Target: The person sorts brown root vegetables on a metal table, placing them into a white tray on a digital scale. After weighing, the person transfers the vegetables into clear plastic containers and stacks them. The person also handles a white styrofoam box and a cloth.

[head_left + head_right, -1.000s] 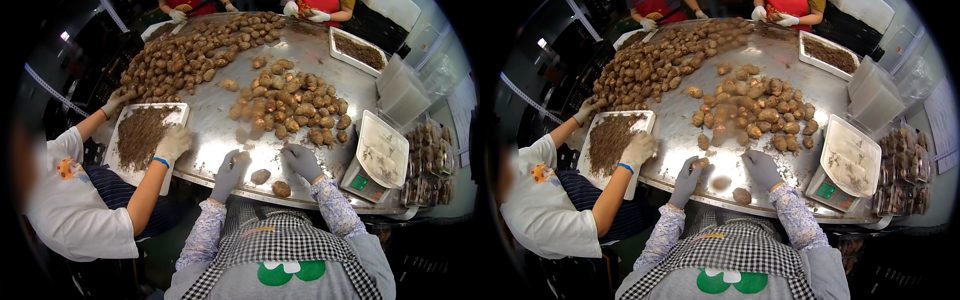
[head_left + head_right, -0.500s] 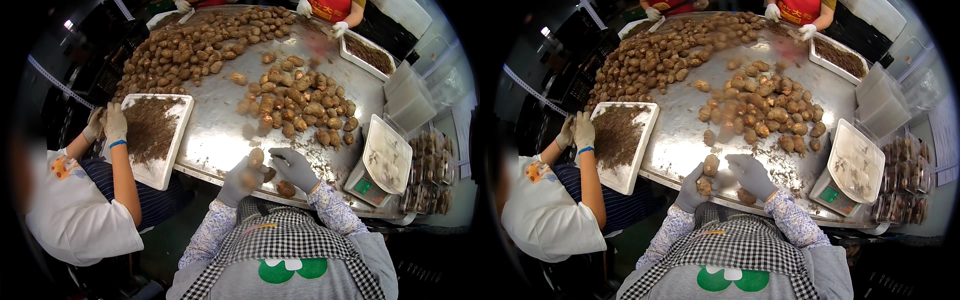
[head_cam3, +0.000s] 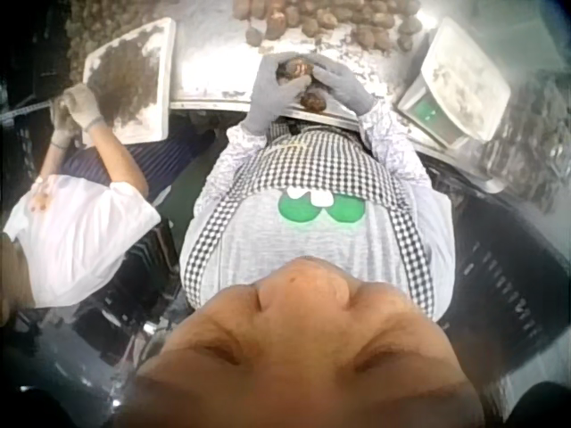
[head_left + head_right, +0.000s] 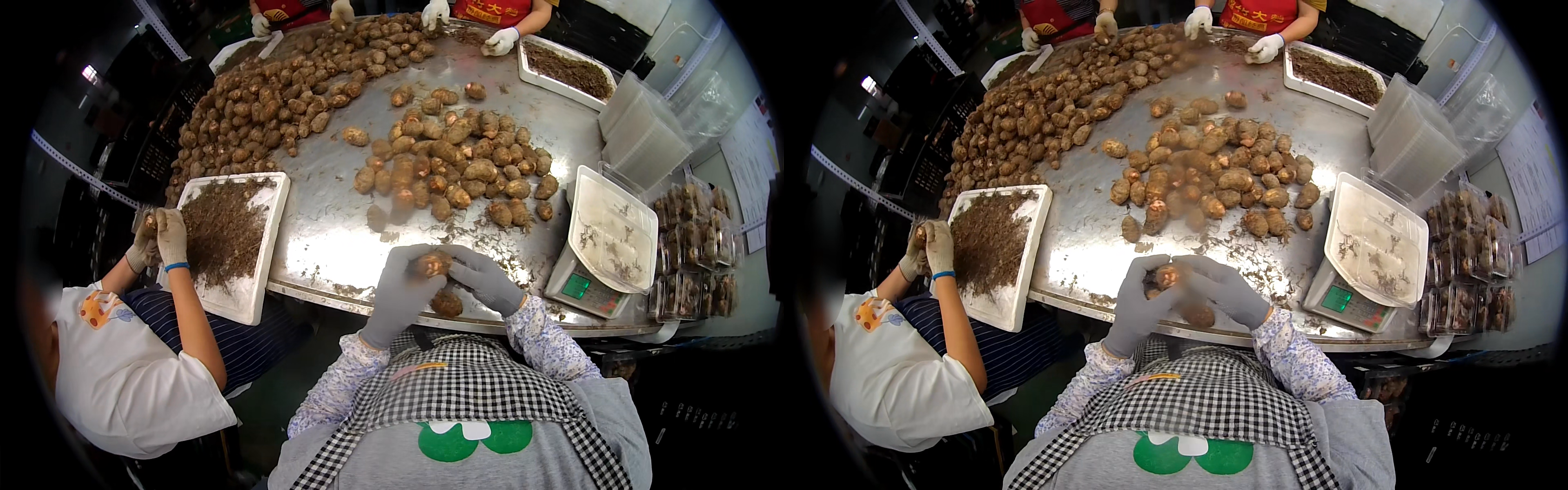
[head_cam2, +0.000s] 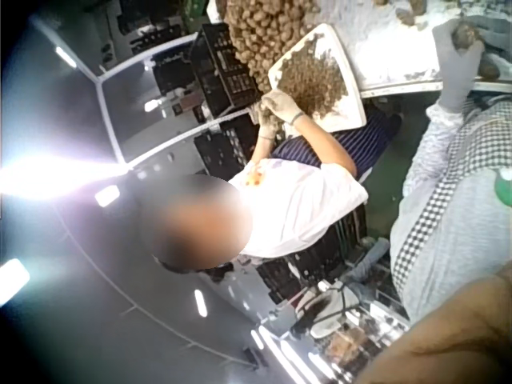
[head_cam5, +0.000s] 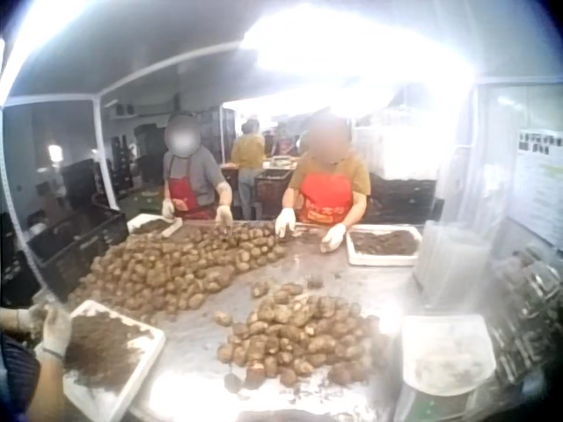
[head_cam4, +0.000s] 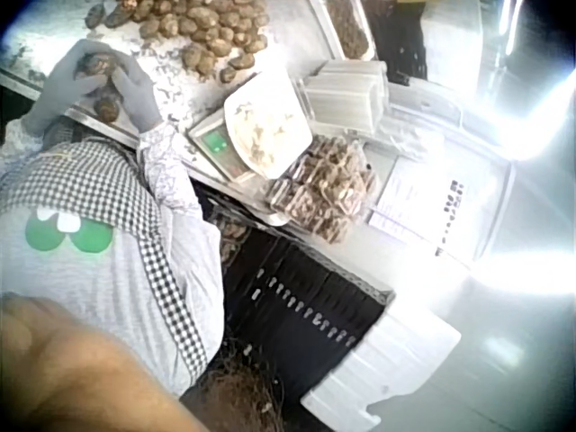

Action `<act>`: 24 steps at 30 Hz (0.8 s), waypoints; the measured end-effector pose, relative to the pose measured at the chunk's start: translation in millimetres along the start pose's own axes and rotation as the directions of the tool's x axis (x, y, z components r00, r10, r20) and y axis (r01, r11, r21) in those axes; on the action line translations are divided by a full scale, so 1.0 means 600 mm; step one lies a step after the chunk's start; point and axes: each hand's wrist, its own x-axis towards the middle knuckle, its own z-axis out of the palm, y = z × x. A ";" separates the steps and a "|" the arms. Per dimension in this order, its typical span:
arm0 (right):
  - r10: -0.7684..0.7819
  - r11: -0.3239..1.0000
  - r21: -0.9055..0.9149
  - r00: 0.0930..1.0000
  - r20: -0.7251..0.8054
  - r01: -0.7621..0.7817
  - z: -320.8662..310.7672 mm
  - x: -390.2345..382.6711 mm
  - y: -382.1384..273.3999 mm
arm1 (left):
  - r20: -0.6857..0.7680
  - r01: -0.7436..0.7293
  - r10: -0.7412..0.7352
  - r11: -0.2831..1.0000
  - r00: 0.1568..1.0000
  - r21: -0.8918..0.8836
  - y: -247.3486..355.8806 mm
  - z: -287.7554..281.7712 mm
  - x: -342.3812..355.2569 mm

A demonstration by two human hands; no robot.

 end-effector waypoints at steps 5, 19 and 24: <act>-0.052 0.961 0.273 0.997 0.053 0.036 -0.009 -0.007 0.033 | 0.021 -0.288 0.301 0.888 0.953 0.360 0.014 0.015 -0.003; -0.219 0.862 -0.502 0.942 -0.255 0.065 0.021 0.072 0.023 | -0.081 0.243 -0.233 0.958 0.969 0.152 -0.065 -0.082 0.042; -0.387 0.133 -0.862 0.827 0.409 0.489 0.031 0.084 0.051 | -0.183 0.237 -0.186 0.920 0.965 0.313 -0.112 -0.095 0.094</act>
